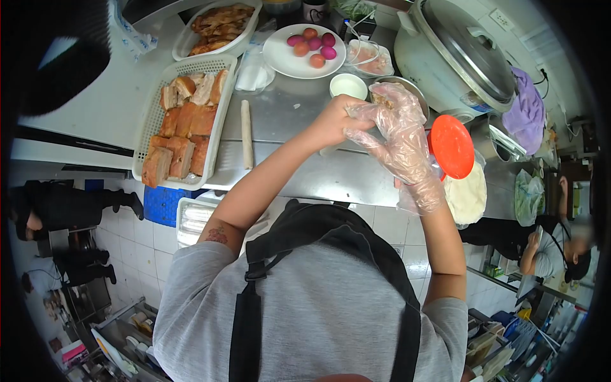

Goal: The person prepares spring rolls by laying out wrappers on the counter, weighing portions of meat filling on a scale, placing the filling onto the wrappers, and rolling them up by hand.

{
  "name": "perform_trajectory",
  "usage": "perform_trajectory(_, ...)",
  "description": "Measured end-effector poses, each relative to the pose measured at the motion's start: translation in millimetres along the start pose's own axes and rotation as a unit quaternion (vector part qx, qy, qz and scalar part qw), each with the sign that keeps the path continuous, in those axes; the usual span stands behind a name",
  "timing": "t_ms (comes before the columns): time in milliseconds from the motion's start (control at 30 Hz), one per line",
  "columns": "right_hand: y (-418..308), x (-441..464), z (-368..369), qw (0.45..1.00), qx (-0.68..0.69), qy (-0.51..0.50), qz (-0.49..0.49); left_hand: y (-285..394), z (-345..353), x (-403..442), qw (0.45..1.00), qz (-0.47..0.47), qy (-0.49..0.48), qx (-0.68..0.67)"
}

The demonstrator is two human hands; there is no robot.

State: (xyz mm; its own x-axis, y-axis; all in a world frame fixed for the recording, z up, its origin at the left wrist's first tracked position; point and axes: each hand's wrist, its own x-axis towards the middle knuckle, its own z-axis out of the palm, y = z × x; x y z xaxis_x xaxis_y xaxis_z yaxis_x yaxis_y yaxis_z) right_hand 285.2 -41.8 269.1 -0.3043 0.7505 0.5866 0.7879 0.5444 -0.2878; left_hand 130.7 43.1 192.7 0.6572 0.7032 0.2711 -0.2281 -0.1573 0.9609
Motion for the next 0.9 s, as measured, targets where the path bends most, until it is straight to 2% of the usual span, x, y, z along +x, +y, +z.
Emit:
perform_trajectory(67, -1, 2, 0, 1.000, -0.014, 0.004, -0.018, 4, -2, -2, 1.000, -0.008, 0.004, 0.015)
perform_trajectory(167, -2, 10, -2, 0.995, -0.065, -0.054, -0.050, 10, -2, -5, 0.999, -0.017, 0.004, 0.029)
perform_trajectory(267, 3, 13, -2, 0.990, -0.040, -0.133, -0.022, -4, -5, -10, 0.998, -0.028, 0.031, 0.051)
perform_trajectory(300, 6, 14, -1, 0.988, 0.043, -0.144, 0.020, -3, -5, -11, 0.997, -0.030, 0.045, 0.059)
perform_trajectory(367, 12, 18, 2, 0.960, 0.207, -0.161, 0.096, 2, -12, -11, 0.995, -0.053, 0.084, -0.016)
perform_trajectory(400, 10, 13, 14, 0.961, 0.209, -0.117, 0.139, 6, -15, -12, 0.991, -0.064, 0.108, -0.053)
perform_trajectory(467, 15, 3, 69, 0.926, 0.276, -0.185, 0.178, 1, -22, -10, 0.959, -0.070, 0.200, -0.189)
perform_trajectory(533, 14, -19, 136, 0.876, 0.388, -0.172, 0.228, -18, -39, -8, 0.911, -0.090, 0.259, -0.309)
perform_trajectory(600, 4, -28, 150, 0.835, 0.351, -0.222, 0.362, -64, -79, -14, 0.854, -0.112, 0.292, -0.416)
perform_trajectory(700, 25, -72, 176, 0.854, 0.225, -0.300, 0.359, -114, -103, -37, 0.795, -0.130, 0.383, -0.452)
perform_trajectory(733, 25, -80, 171, 0.853, 0.224, -0.302, 0.362, -137, -107, -46, 0.779, -0.140, 0.391, -0.469)
perform_trajectory(833, 24, -111, 161, 0.855, 0.198, -0.297, 0.375, -155, -101, -67, 0.784, -0.180, 0.374, -0.462)
perform_trajectory(900, 25, -128, 160, 0.868, 0.149, -0.269, 0.389, -160, -102, -75, 0.872, -0.171, 0.394, -0.236)
